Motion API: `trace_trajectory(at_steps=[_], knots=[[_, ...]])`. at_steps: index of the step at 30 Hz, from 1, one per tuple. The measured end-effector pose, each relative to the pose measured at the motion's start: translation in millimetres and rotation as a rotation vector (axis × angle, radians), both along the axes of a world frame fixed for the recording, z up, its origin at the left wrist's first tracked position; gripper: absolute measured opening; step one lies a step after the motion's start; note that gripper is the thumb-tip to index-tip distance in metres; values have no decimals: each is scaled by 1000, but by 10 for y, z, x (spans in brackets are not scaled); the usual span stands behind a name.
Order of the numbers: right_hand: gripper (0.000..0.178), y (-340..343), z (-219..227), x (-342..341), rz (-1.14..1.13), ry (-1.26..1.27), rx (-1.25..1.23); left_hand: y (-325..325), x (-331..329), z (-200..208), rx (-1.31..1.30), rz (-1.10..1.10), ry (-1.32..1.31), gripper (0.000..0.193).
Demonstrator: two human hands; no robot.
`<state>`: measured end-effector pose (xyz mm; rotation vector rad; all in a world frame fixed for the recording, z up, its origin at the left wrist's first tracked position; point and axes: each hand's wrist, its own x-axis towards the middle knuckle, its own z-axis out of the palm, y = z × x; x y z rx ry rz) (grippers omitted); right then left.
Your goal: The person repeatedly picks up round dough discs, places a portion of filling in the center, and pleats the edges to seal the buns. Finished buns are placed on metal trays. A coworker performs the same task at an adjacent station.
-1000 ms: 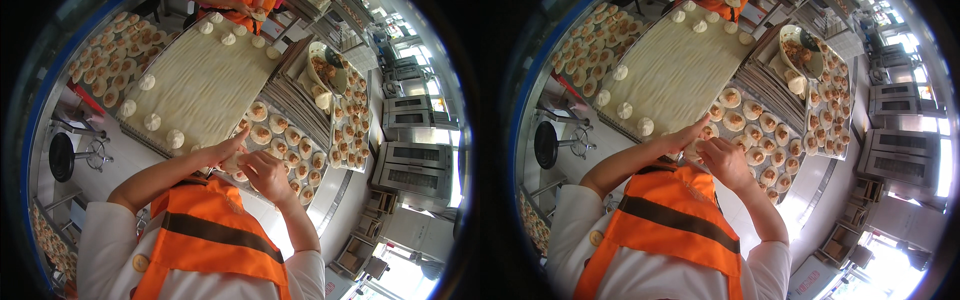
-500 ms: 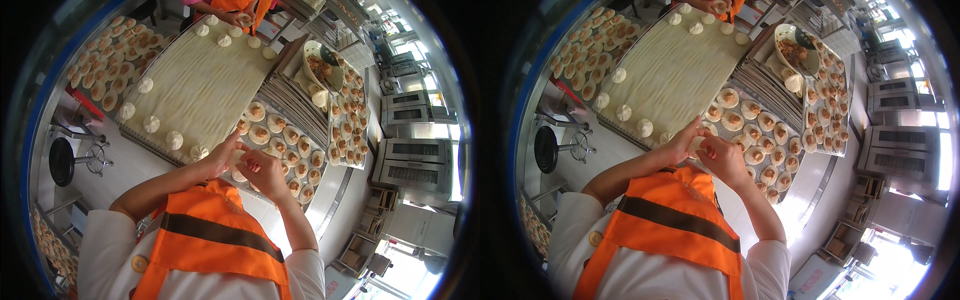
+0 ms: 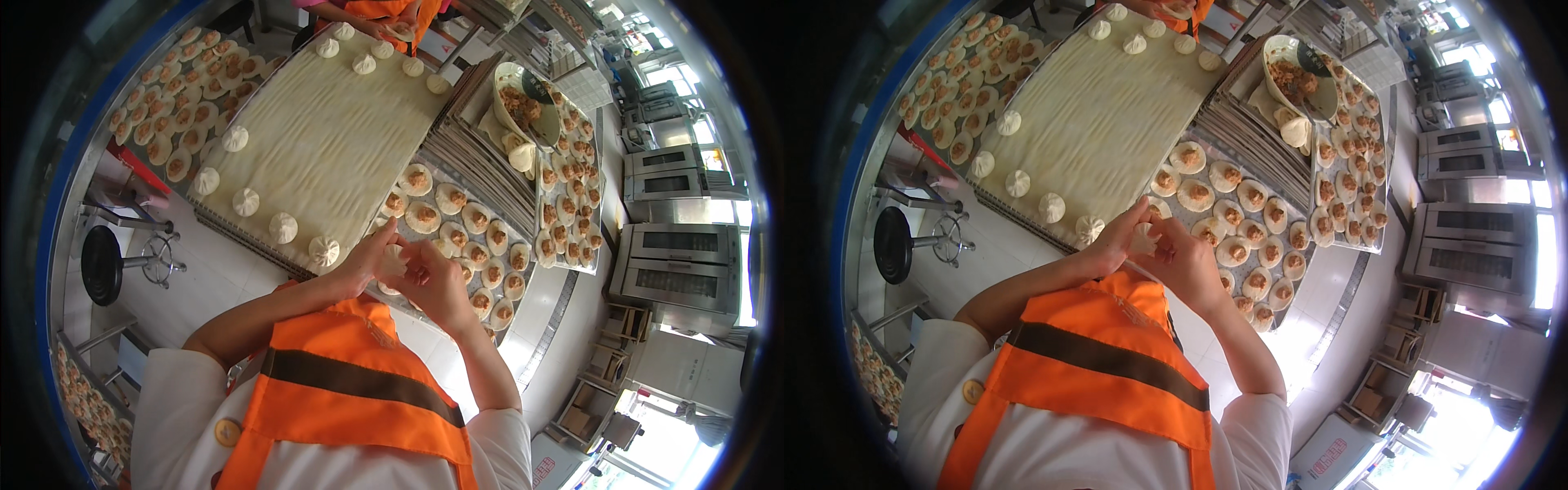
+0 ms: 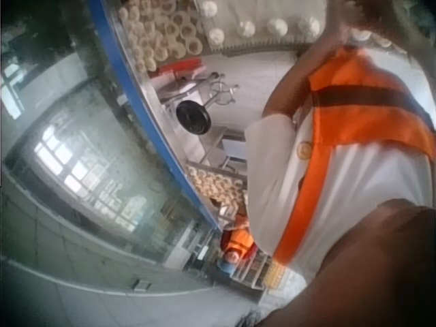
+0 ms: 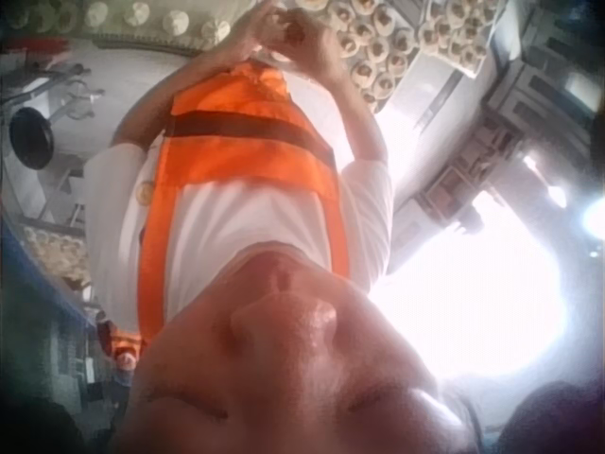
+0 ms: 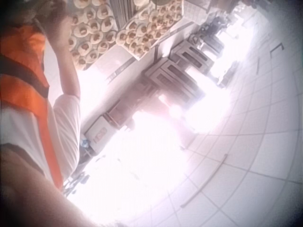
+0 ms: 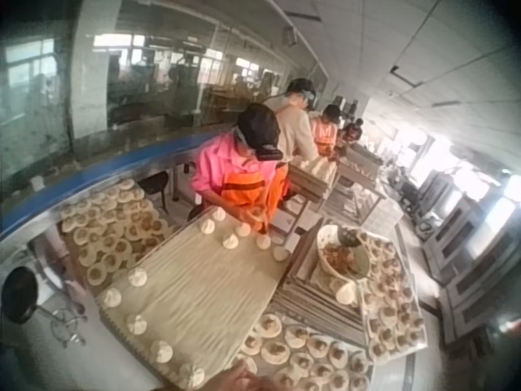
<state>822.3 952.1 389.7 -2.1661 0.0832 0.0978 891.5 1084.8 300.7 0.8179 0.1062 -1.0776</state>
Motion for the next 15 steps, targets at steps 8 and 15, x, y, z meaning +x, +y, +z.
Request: trace_trajectory(at_steps=[8,15], knots=[[19,-12,48,-19,-116,195,106,-43,-59,151,6,76,34,59],[18,-31,86,-23,97,-145,-198,-67,3,101,-6,-28,-88,57]])
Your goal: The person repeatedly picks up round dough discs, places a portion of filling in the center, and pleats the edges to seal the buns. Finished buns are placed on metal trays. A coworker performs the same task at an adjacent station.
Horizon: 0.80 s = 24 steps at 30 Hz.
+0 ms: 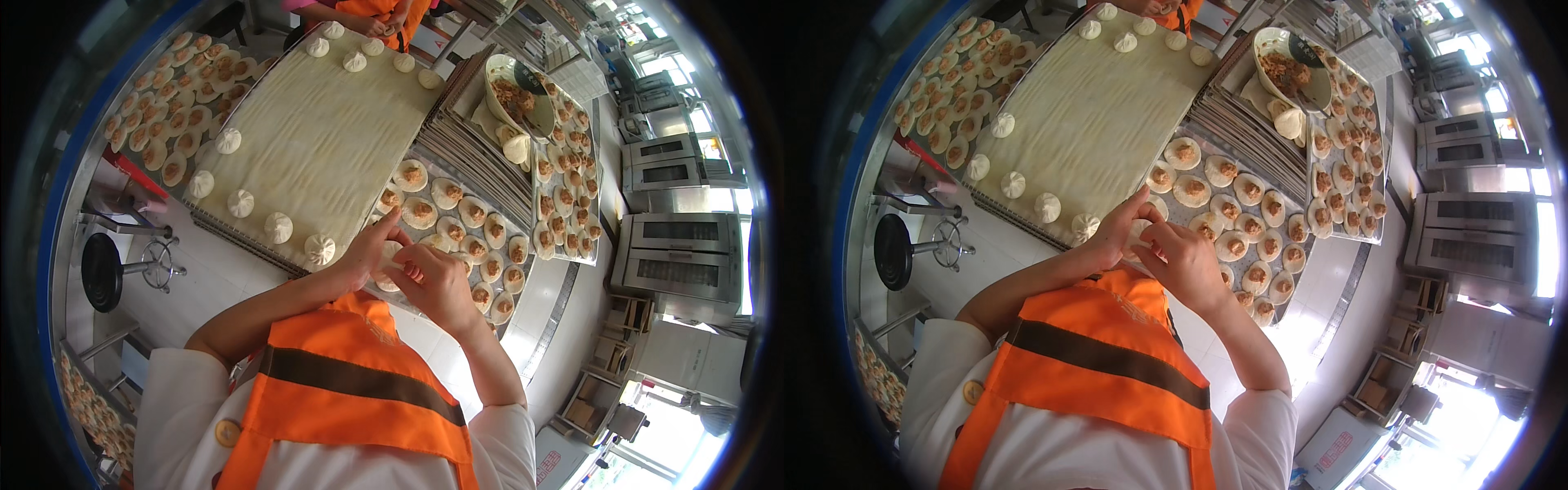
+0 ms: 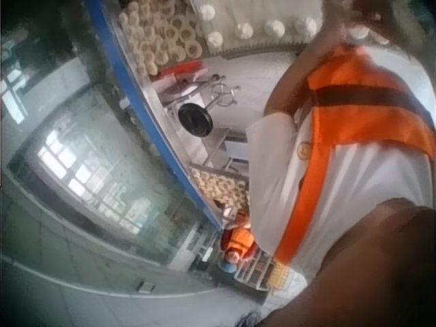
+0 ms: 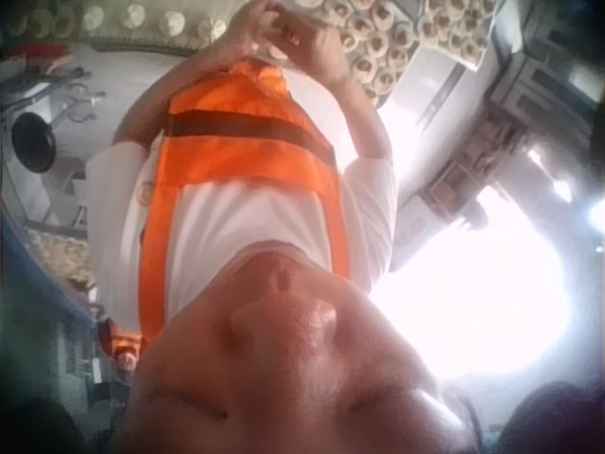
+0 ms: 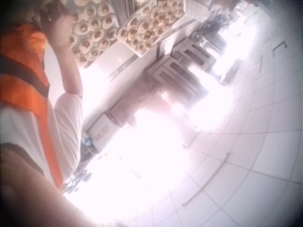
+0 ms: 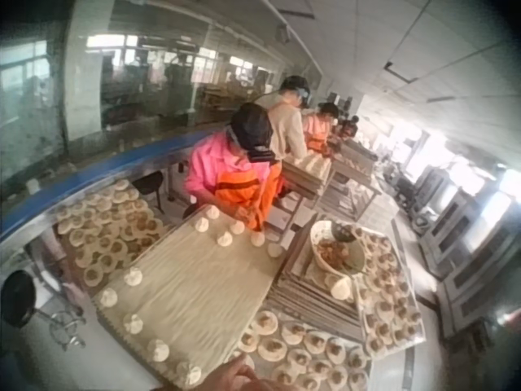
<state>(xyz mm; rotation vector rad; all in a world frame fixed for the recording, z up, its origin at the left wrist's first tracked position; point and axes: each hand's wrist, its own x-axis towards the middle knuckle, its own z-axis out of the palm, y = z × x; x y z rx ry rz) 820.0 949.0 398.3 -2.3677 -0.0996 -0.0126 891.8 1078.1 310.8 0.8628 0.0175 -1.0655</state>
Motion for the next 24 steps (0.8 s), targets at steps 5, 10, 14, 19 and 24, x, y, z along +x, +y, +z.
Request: trace_trajectory(at_steps=[5,10,14,19,24], knots=[[19,57,-4,118,-233,241,178,-6,-26,10,35,192,84,58],[16,-4,8,178,56,31,17,92,96,-26,-47,-43,61,56],[13,52,-77,314,-166,311,216,117,99,-51,11,175,100,58],[16,150,-94,451,79,138,196,263,225,-138,25,122,8,64],[14,191,-198,710,148,139,-19,339,531,-347,-39,-12,-118,67]])
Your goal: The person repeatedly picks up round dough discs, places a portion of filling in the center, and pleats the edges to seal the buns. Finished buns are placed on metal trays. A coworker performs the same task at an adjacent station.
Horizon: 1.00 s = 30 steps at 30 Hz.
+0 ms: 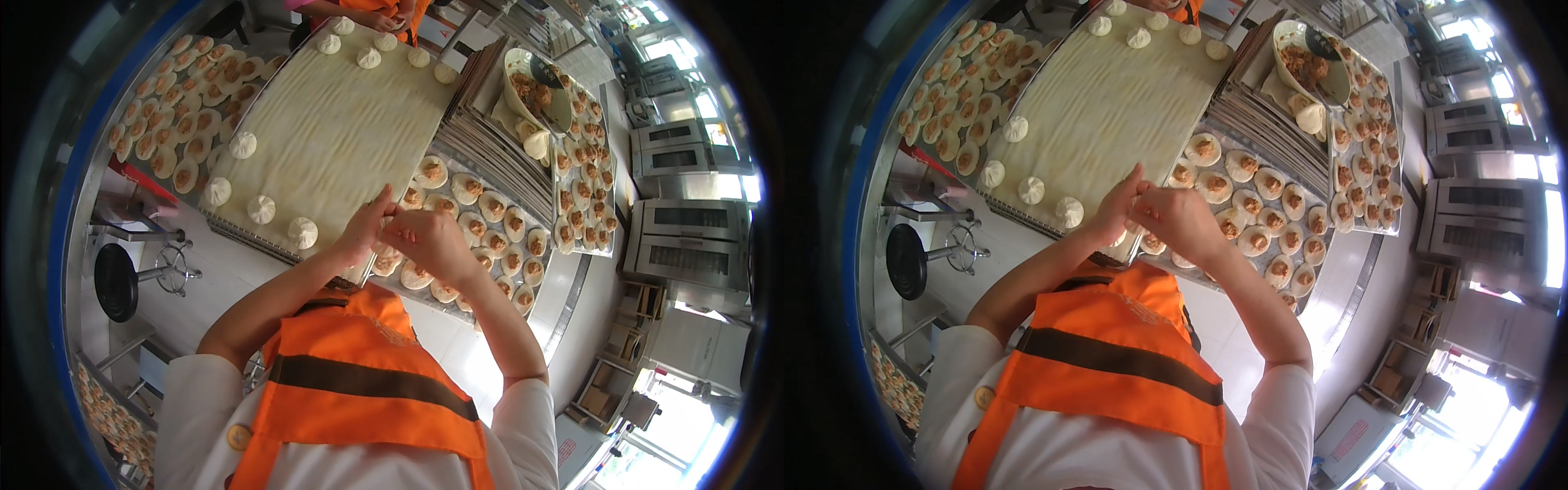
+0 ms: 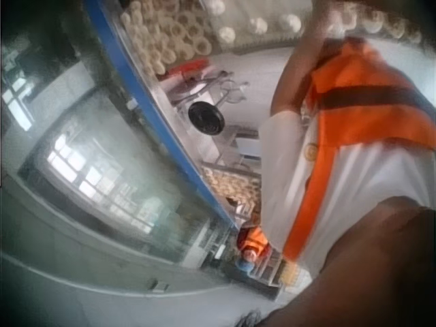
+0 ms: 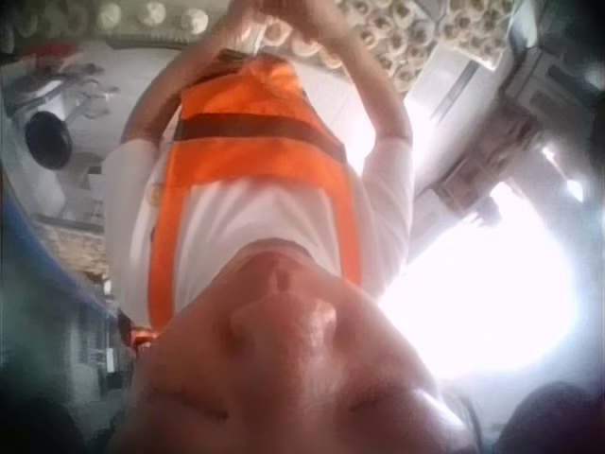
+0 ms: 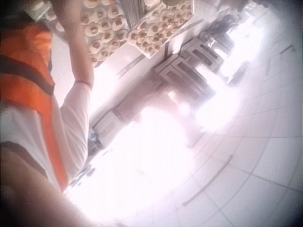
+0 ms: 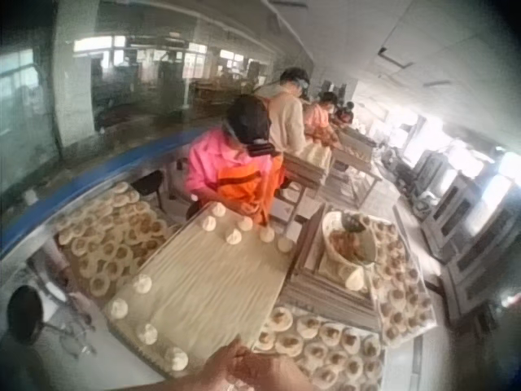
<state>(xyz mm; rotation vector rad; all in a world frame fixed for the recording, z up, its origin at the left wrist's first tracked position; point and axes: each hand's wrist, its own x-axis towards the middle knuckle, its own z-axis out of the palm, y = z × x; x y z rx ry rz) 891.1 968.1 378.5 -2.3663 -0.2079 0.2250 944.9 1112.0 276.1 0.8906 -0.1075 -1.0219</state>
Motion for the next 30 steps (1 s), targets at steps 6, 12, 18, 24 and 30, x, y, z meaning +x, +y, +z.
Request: trace_trajectory(at_steps=[6,12,18,24,30], knots=[[16,118,-715,434,-299,61,5,73,538,-479,419,222,-259,69],[23,220,-1300,684,-383,45,57,336,515,-675,433,568,-246,47],[32,-225,-1144,477,-532,64,405,210,-85,-333,260,363,-523,20],[25,-868,-1258,-436,-831,16,592,-797,-70,-902,440,-435,-1456,32],[22,-1348,-1487,-1487,-977,48,686,-1295,221,-1358,772,-1195,-1769,43]])
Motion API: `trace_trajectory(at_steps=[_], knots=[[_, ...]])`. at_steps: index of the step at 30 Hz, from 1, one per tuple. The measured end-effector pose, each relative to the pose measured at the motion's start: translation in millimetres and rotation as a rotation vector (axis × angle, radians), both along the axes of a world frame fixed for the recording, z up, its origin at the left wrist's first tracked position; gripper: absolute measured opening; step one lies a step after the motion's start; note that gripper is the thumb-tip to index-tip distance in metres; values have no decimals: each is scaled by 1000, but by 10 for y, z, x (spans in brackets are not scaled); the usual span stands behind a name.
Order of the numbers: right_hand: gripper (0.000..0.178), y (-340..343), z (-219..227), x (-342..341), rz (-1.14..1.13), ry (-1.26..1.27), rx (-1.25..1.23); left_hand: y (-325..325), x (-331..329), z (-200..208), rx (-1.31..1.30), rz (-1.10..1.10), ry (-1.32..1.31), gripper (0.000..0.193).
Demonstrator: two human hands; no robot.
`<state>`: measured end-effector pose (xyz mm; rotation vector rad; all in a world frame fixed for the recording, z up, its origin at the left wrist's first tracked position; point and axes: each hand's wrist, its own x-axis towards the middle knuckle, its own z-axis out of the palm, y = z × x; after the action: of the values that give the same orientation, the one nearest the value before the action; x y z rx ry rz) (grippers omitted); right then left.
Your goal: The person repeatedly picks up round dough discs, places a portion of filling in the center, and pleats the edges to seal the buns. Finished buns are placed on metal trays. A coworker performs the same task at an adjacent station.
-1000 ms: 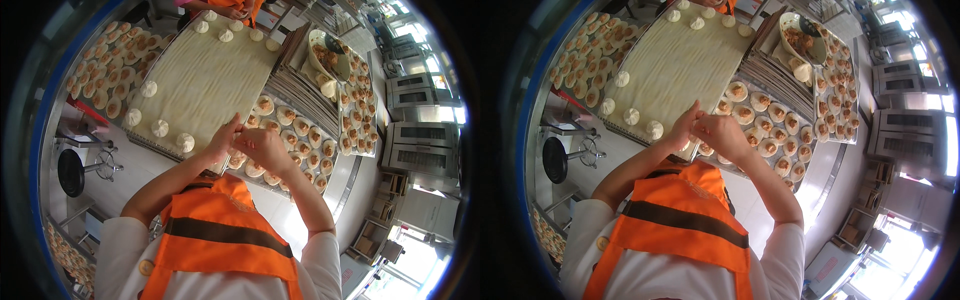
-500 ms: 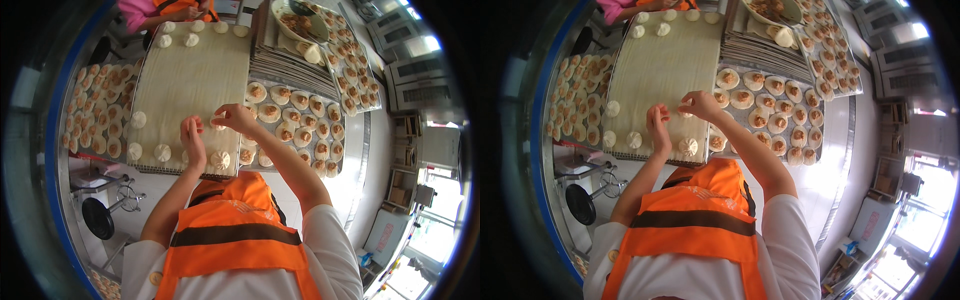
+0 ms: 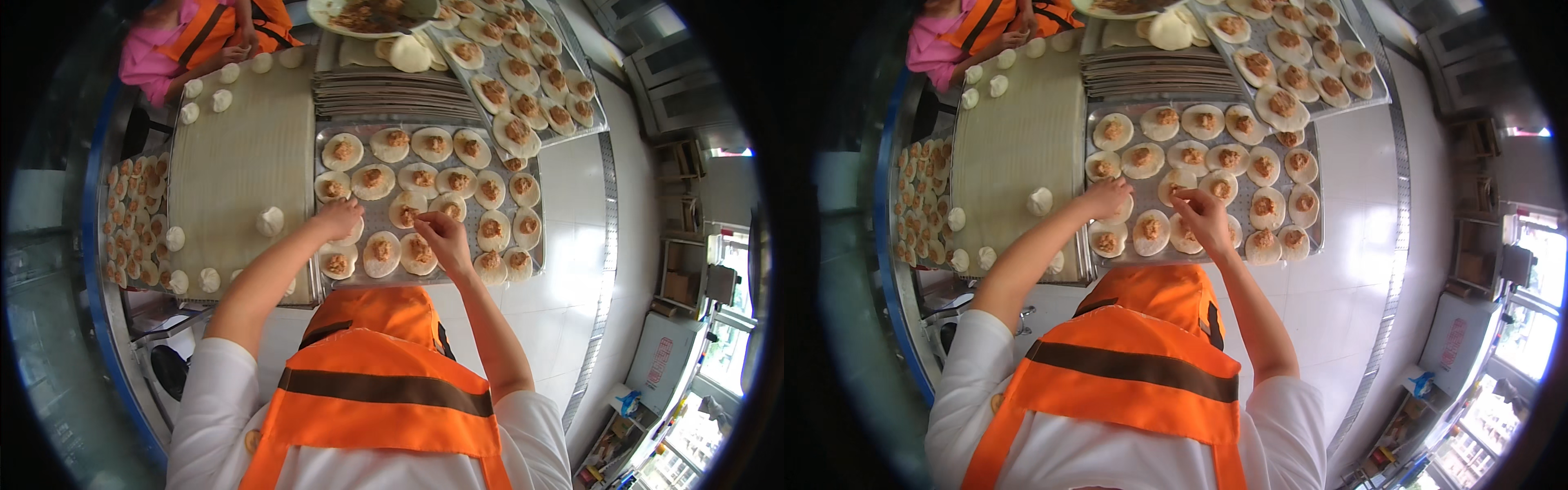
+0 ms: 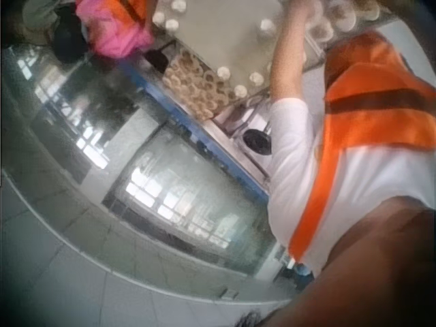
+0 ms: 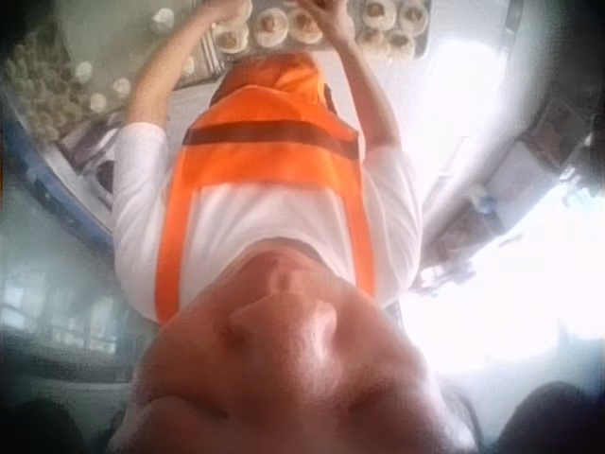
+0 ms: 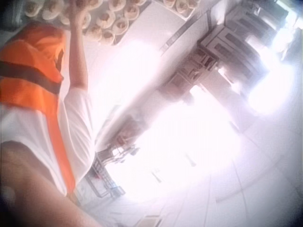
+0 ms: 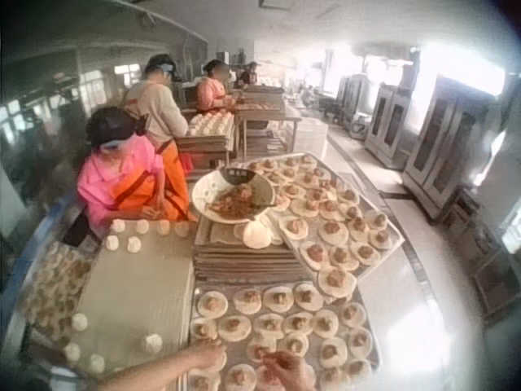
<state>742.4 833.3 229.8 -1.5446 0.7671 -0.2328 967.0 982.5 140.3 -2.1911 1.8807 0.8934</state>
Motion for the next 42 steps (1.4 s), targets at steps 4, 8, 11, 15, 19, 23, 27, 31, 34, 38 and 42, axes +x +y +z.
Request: trace_trajectory(at_steps=[4,8,11,15,19,23,27,31,34,38,42], knots=[[21,-211,-92,-370,-83,27,112,-122,36,134,57,-152,-106,46],[20,-326,-170,-520,-53,-6,177,-197,49,244,104,-242,-33,41],[19,-355,-222,-541,-30,-23,199,-184,57,222,289,-53,12,39],[18,-330,-258,-510,1,-15,104,-55,40,198,133,-283,-56,40],[18,-258,-216,-504,-6,5,118,12,35,309,113,-324,-62,40],[18,-132,-120,-471,-14,-31,123,-54,57,528,290,-70,24,38],[21,37,-27,-349,9,0,95,-102,26,817,12,480,610,41],[31,215,79,-159,-28,-51,18,-74,-146,1161,7,906,1306,46],[37,284,187,-46,-41,-132,281,55,-452,1348,-166,1019,1524,43],[24,349,392,33,-5,-98,111,194,-746,1406,-362,1184,1567,41],[20,391,656,111,146,-251,-602,310,-824,1388,-463,1258,1642,41]])
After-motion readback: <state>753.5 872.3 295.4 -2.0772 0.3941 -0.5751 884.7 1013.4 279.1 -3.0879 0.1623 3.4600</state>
